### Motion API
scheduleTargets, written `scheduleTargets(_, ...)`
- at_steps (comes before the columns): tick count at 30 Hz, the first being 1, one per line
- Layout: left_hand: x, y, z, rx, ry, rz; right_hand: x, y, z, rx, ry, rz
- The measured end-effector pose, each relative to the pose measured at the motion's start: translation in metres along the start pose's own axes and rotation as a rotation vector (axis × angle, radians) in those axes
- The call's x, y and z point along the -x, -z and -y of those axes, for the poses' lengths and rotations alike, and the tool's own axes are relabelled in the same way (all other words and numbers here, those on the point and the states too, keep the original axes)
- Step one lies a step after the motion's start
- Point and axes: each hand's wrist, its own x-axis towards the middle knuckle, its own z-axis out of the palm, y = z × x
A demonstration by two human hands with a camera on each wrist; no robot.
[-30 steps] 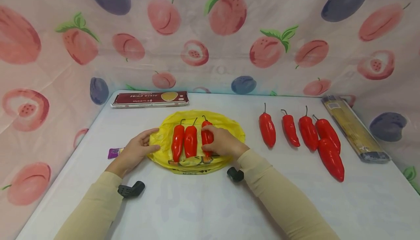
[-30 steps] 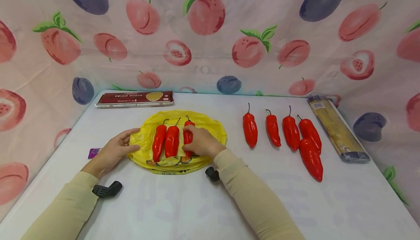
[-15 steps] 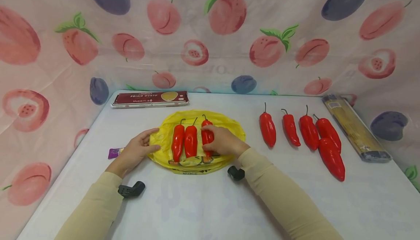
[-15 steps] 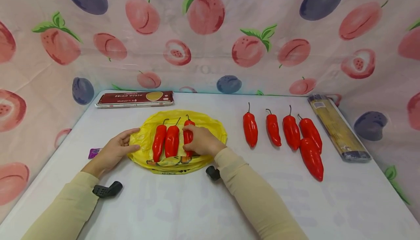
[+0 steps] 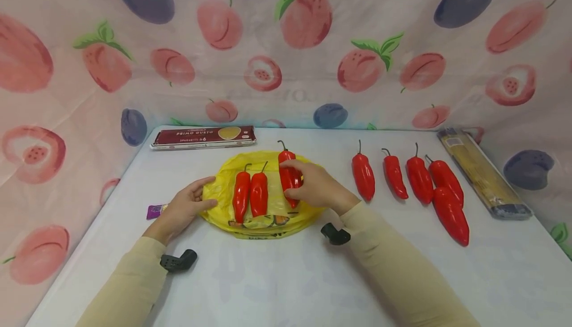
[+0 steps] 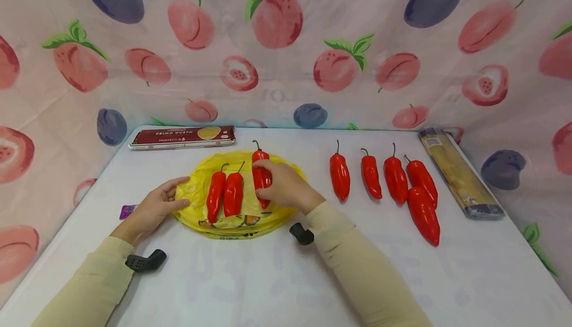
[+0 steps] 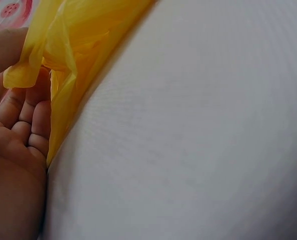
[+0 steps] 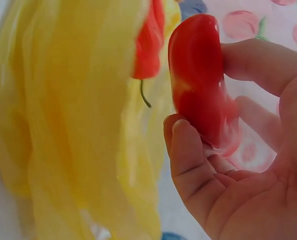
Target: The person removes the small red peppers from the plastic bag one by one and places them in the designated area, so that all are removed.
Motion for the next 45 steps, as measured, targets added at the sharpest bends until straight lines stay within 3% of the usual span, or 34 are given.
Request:
scheduleTargets(7,0.000,-0.001,0.001,-0.010,0.015,0.000,0.021,0.024,-0.017,-0.020,-0.030,-0.021)
scheduleTargets(23,0.002,-0.003,0.000,-0.005,-0.020,0.003,0.076,0.072,-0.066,0.077,-0.113,-0.102)
scheduleTargets(37,0.002,-0.001,-0.001,-0.015,-0.049,0.006,0.116,0.096,-0.098,0.147,-0.151,-0.160)
scheduleTargets(45,0.002,-0.001,-0.001,-0.017,-0.048,0.010,0.133,0.107,-0.114,0.174,-0.215,-0.160)
